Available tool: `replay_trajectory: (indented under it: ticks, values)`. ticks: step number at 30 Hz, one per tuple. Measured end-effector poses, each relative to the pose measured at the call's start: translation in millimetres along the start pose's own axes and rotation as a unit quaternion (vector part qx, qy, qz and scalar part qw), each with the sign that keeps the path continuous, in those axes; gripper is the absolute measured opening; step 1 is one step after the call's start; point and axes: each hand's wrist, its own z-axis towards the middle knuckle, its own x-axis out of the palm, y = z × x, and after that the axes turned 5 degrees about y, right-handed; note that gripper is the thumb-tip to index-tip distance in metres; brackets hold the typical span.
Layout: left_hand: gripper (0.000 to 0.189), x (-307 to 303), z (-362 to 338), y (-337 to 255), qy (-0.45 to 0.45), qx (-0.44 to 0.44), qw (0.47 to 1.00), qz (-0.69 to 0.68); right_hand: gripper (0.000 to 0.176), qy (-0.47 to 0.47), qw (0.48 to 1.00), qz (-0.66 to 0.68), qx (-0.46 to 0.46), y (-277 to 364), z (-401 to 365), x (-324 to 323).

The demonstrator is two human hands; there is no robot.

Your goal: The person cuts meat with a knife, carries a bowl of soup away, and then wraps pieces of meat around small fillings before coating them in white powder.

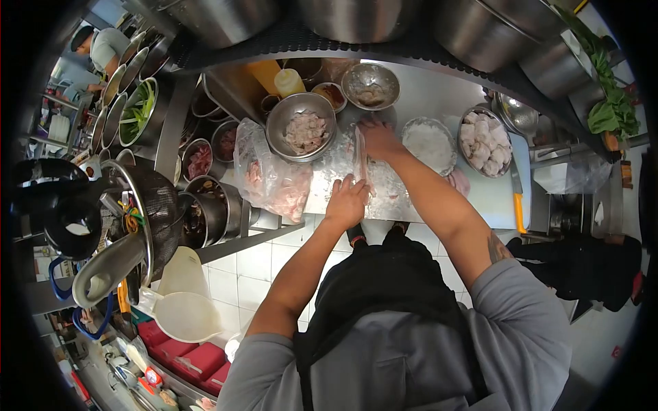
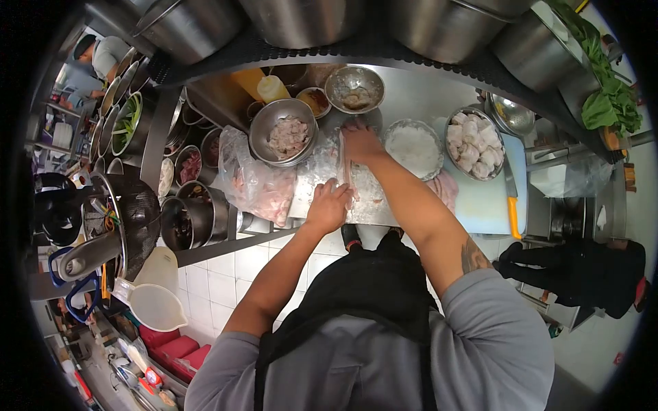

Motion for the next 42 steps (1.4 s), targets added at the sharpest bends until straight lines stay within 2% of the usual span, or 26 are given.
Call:
replay_trajectory:
  ticks: [2, 3, 5, 8, 11, 14, 17, 20, 23, 26, 29, 30, 32, 33, 35, 37, 39, 42]
  values:
    - [0.048, -1, 0, 3, -0.037, -0.025, 0.999, 0.005, 0.043, 0.01, 0.998, 0.058, 0.028, 3, 5, -15]
    - [0.049, -1, 1, 4, -0.055, -0.037, 0.998, 0.007, 0.04, 0.013, 1.0, 0.027, 0.002, 4, 4, -10]
    - [0.048, 4, 2, 11, -0.041, -0.033, 0.998, 0.016, 0.033, 0.018, 0.998, -0.036, -0.05, 6, -1, 6]
    - [0.046, 2, 10, 19, -0.024, -0.042, 0.999, 0.01, 0.024, 0.037, 0.996, 0.037, -0.069, 21, -8, 3]
    - [0.045, -4, 17, 20, 0.004, -0.049, 0.999, 0.017, 0.021, -0.009, 0.998, 0.01, -0.054, 32, -4, 8]
    - [0.046, -13, 16, 15, 0.026, -0.056, 0.998, 0.023, 0.019, 0.113, 0.992, 0.052, -0.002, 29, 13, 14]
    - [0.047, -11, 12, 14, 0.018, -0.064, 0.998, 0.009, 0.019, -0.048, 0.976, 0.207, 0.046, 36, 8, -18]
    - [0.047, -2, 6, 16, -0.013, -0.063, 0.998, 0.0, 0.02, -0.082, 0.928, 0.356, 0.07, 52, 16, -60]
    - [0.046, -1, 2, 13, -0.023, -0.063, 0.998, -0.003, 0.023, -0.079, 0.94, 0.331, -0.031, 87, 37, -97]
    - [0.046, -3, 5, 10, -0.015, -0.065, 0.998, -0.01, 0.028, -0.038, 0.942, 0.257, -0.21, 96, 63, -73]
    - [0.047, -7, 12, 15, 0.021, -0.077, 0.997, -0.008, 0.03, 0.005, 0.964, 0.202, -0.171, 95, 67, -84]
    - [0.047, -8, 16, 17, 0.037, -0.082, 0.996, -0.006, 0.029, -0.019, 0.962, 0.236, -0.139, 90, 65, -90]
    - [0.046, -8, 24, 22, -0.023, -0.087, 0.996, -0.028, 0.029, -0.064, 0.948, 0.303, -0.071, 69, 49, -98]
    - [0.046, -9, 30, 26, -0.054, -0.09, 0.994, -0.038, 0.028, -0.045, 0.953, 0.299, -0.016, 57, 40, -94]
    - [0.046, -10, 42, 33, 0.003, -0.064, 0.998, 0.002, 0.026, -0.01, 0.952, 0.29, 0.102, 34, 17, -70]
    - [0.048, -11, 54, 40, 0.027, -0.061, 0.998, 0.016, 0.022, 0.078, 0.985, 0.146, 0.05, 26, -8, -32]
    - [0.05, -7, 62, 53, 0.023, -0.087, 0.996, 0.002, 0.022, 0.142, 0.986, 0.059, 0.069, 30, -37, 0]
    - [0.048, -12, 71, 52, -0.002, -0.104, 0.995, 0.005, 0.021, 0.013, 0.994, 0.099, 0.048, 32, -58, 4]
